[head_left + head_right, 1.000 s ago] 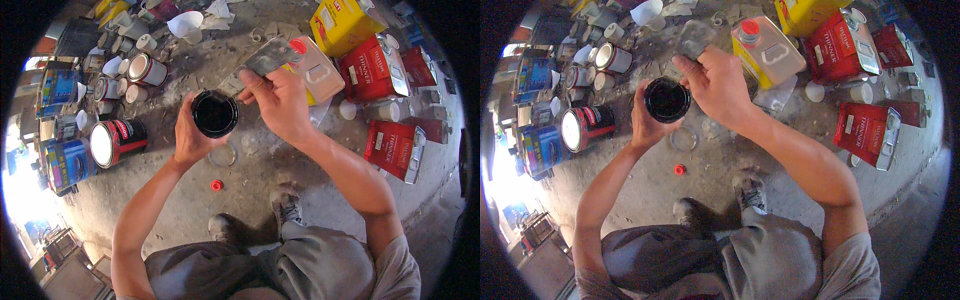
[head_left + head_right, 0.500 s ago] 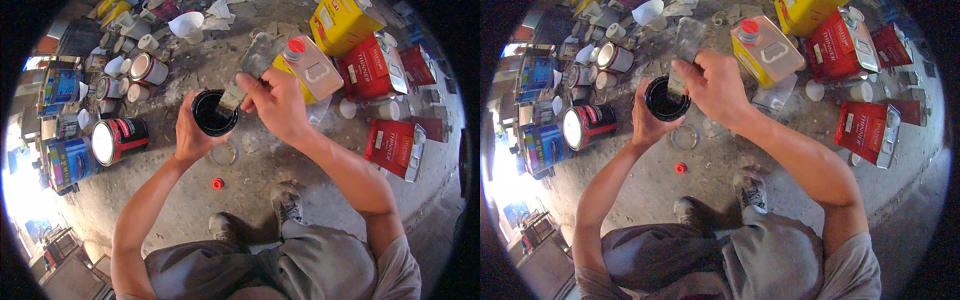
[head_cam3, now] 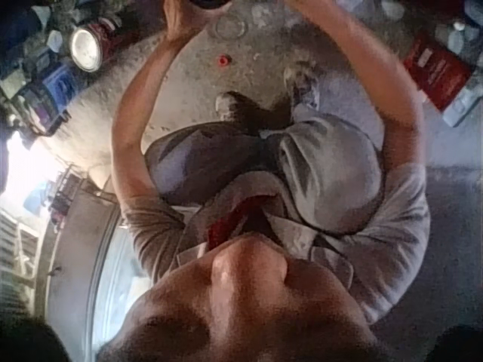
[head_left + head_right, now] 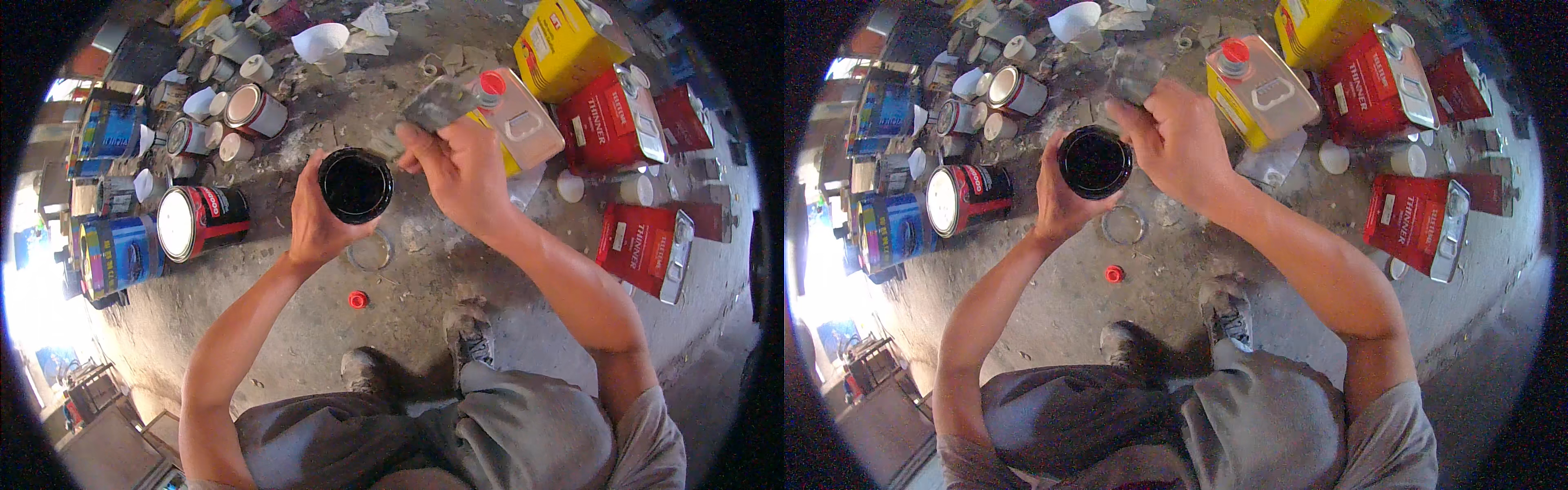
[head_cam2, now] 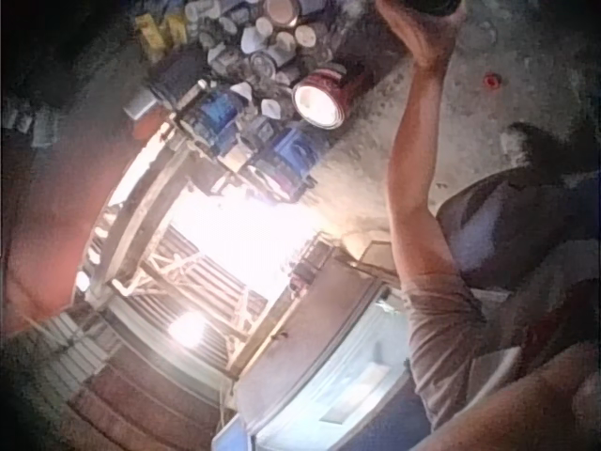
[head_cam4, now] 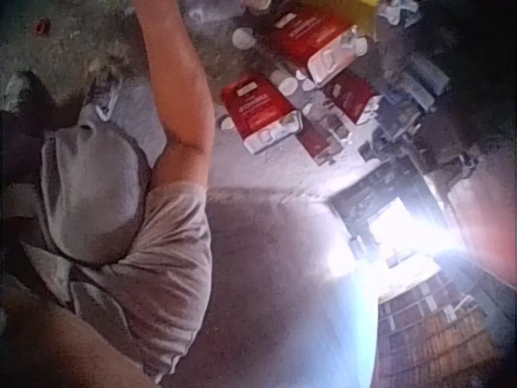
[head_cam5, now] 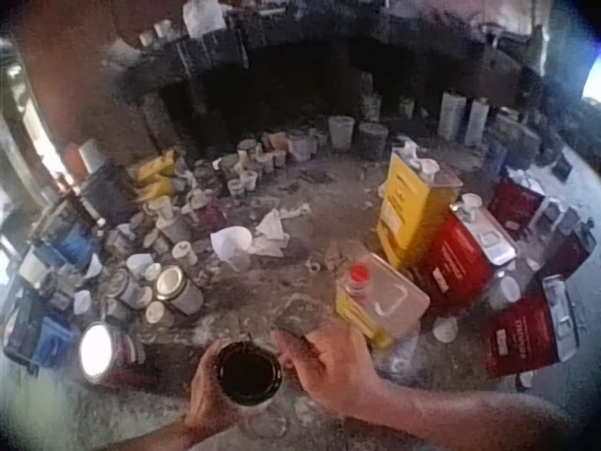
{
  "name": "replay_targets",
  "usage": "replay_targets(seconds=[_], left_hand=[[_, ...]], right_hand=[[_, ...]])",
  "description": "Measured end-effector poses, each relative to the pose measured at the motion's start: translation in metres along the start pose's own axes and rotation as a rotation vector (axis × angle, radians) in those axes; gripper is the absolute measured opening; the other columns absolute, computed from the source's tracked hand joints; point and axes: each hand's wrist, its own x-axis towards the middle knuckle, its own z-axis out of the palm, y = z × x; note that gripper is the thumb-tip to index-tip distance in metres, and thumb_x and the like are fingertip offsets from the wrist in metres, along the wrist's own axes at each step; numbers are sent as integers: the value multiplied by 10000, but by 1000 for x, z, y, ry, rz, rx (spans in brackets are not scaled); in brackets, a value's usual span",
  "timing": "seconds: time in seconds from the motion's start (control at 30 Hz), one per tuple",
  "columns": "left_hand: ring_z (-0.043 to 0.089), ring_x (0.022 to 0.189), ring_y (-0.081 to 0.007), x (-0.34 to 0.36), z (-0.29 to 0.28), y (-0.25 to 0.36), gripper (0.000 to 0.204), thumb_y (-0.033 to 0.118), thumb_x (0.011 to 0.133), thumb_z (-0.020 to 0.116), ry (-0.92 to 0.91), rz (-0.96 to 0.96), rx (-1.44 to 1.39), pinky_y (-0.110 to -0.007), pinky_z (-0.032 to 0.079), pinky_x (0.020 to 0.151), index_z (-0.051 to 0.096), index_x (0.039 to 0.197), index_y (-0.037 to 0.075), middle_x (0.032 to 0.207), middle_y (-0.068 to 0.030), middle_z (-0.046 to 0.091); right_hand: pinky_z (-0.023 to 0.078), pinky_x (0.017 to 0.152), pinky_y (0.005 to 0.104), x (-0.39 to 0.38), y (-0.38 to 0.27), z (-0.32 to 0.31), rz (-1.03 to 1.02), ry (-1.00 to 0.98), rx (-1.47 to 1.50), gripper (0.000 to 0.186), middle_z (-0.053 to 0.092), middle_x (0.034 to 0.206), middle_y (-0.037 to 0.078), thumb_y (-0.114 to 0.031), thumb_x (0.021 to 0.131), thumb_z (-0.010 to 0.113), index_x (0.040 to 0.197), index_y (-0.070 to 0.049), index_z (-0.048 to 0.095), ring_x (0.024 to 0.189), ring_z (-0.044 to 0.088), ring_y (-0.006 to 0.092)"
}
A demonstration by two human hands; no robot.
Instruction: The person stirs dark paint in a small can using a flat metal tool, then scrapes the tool against the can rim. They pour the mixed paint into a white funnel placed over a container on a cluttered shelf, then walk across the room and pick up a respirator mask.
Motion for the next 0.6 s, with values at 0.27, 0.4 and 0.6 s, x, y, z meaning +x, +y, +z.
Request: replay_targets(seconds=[0.27,0.4,0.6], left_hand=[[560,1227,-358,0,-10,2,1213,330,541,937,41,37,-4,-438,430,1057,230,1469,-3,1316,-188,547],[576,1211,-343,2,-21,3,1215,311,545,937,117,-69,-90,-434,448,1040,218,1478,16,1294,-181,563],[549,1206,-380,9,-29,6,1235,316,529,932,254,-138,-231,-422,422,1061,223,1471,-53,1300,-238,528]], right_hand=[[534,550,288,7,-9,-14,383,46,270,387,665,641,119,-283,980,645,718,-17,543,581,671,159],[525,564,295,19,-25,-37,267,166,315,329,681,670,113,-288,998,618,814,-18,582,582,663,169],[491,628,315,38,-45,-69,183,308,332,292,697,751,144,-295,983,639,904,-15,617,633,640,187]])
